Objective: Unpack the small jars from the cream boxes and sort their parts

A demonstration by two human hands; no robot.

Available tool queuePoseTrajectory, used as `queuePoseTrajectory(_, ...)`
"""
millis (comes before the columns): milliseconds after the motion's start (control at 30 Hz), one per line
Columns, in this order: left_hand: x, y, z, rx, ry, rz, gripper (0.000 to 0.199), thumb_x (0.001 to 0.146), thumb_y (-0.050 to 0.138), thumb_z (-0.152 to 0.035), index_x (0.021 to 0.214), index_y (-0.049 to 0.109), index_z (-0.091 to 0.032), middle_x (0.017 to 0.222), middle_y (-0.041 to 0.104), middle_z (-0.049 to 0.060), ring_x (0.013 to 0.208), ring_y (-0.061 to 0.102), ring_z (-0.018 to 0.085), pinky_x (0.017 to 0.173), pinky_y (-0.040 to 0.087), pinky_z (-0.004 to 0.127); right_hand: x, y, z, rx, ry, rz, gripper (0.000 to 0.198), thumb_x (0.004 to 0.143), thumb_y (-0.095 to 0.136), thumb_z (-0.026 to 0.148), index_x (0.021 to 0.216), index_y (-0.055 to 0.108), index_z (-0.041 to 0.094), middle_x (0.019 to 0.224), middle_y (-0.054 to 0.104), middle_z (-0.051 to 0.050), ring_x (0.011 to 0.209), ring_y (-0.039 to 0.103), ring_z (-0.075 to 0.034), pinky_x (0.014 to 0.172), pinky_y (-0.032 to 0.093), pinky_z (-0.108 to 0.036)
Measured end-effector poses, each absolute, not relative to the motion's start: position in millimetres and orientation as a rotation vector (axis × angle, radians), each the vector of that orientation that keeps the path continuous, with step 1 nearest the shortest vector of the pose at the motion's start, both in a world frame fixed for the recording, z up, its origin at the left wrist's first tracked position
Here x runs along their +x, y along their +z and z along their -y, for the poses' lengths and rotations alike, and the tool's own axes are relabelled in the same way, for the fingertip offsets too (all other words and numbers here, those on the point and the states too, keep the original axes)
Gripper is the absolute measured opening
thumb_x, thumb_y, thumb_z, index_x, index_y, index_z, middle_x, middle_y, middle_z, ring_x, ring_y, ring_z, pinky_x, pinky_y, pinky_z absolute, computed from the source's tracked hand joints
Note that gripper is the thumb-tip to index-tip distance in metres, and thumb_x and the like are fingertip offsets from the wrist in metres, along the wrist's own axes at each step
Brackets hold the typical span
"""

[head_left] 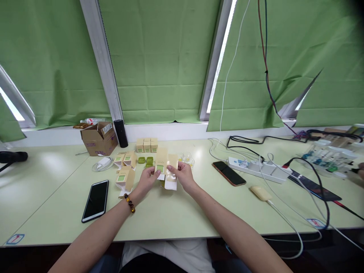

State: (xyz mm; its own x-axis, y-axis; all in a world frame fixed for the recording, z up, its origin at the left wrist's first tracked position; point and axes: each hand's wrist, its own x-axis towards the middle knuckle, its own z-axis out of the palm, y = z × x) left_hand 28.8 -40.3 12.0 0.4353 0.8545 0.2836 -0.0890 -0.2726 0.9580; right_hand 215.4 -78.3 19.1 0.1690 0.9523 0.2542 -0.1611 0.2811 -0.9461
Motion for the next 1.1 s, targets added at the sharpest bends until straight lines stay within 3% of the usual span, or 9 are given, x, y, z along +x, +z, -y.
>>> queuePoseTrajectory(200, 28.1, 15.5, 41.4, 1.508, 1.02, -0.67, 0.052, 0.077, 0.081, -0.063, 0.092, 0.078, -0.013, 0.087, 0.077, 0.009, 0.079, 0.068, 0.022, 0.076, 0.052, 0.033, 214.0, 19.9, 79.6, -0.939, 1.006, 1.087, 0.05, 0.065, 0.092, 0.059, 0.093, 0.079, 0.019, 0.097, 0.082, -0.009, 0.083, 0.076, -0.026, 0.074, 0.061, -0.037)
queuePoseTrajectory(467, 26.0, 17.1, 38.5, 1.392, 1.165, -0.733, 0.047, 0.075, 0.082, -0.062, 0.089, 0.077, -0.018, 0.092, 0.078, 0.007, 0.089, 0.07, 0.025, 0.086, 0.055, 0.039, 210.2, 20.6, 82.4, -0.849, 0.891, 1.183, 0.044, 0.082, 0.075, 0.066, 0.092, 0.076, 0.024, 0.097, 0.079, -0.005, 0.091, 0.072, -0.025, 0.085, 0.059, -0.038)
queuePoseTrajectory(633, 24.8, 16.4, 35.1, 1.448, 1.282, -0.747, 0.046, 0.082, 0.075, -0.063, 0.094, 0.074, -0.019, 0.096, 0.078, 0.007, 0.095, 0.07, 0.025, 0.088, 0.055, 0.038, 213.0, 16.1, 78.7, -0.913, 0.768, 1.249, 0.037, 0.079, 0.08, 0.055, 0.097, 0.076, 0.023, 0.091, 0.077, -0.006, 0.081, 0.066, -0.022, 0.074, 0.055, -0.034)
queuePoseTrajectory(767, 24.7, 14.5, 32.8, 1.591, 1.32, -0.79, 0.04, 0.086, 0.072, -0.058, 0.095, 0.074, -0.02, 0.101, 0.078, 0.007, 0.099, 0.07, 0.025, 0.094, 0.054, 0.039, 213.1, 16.5, 79.8, -0.978, 0.527, 1.329, 0.018, 0.086, 0.074, 0.041, 0.091, 0.075, 0.023, 0.08, 0.071, -0.002, 0.075, 0.062, -0.02, 0.073, 0.052, -0.034)
queuePoseTrajectory(867, 23.9, 14.4, 33.5, 1.66, 1.404, -0.855, 0.034, 0.086, 0.075, -0.051, 0.101, 0.075, -0.02, 0.11, 0.077, 0.01, 0.107, 0.069, 0.027, 0.1, 0.051, 0.042, 214.8, 19.2, 82.9, -0.962, 0.279, 1.4, 0.01, 0.093, 0.067, 0.032, 0.093, 0.074, 0.025, 0.089, 0.074, -0.004, 0.084, 0.066, -0.022, 0.079, 0.054, -0.038)
queuePoseTrajectory(1000, 20.0, 15.4, 38.0, 1.742, 1.489, -0.696, 0.043, 0.084, 0.077, -0.043, 0.12, 0.073, -0.02, 0.132, 0.07, 0.014, 0.124, 0.063, 0.031, 0.109, 0.048, 0.047, 219.8, 18.7, 82.9, -0.839, -0.094, 1.522, 0.015, 0.096, 0.061, 0.022, 0.099, 0.075, 0.027, 0.102, 0.077, -0.008, 0.099, 0.071, -0.027, 0.088, 0.058, -0.047)
queuePoseTrajectory(1100, 17.4, 15.6, 40.5, 1.76, 1.544, -0.634, 0.038, 0.09, 0.07, -0.042, 0.123, 0.073, -0.022, 0.134, 0.068, 0.014, 0.126, 0.061, 0.031, 0.112, 0.046, 0.05, 222.7, 15.9, 80.8, -0.772, -0.279, 1.581, 0.02, 0.095, 0.058, 0.017, 0.099, 0.075, 0.029, 0.103, 0.077, -0.009, 0.103, 0.071, -0.029, 0.089, 0.058, -0.052)
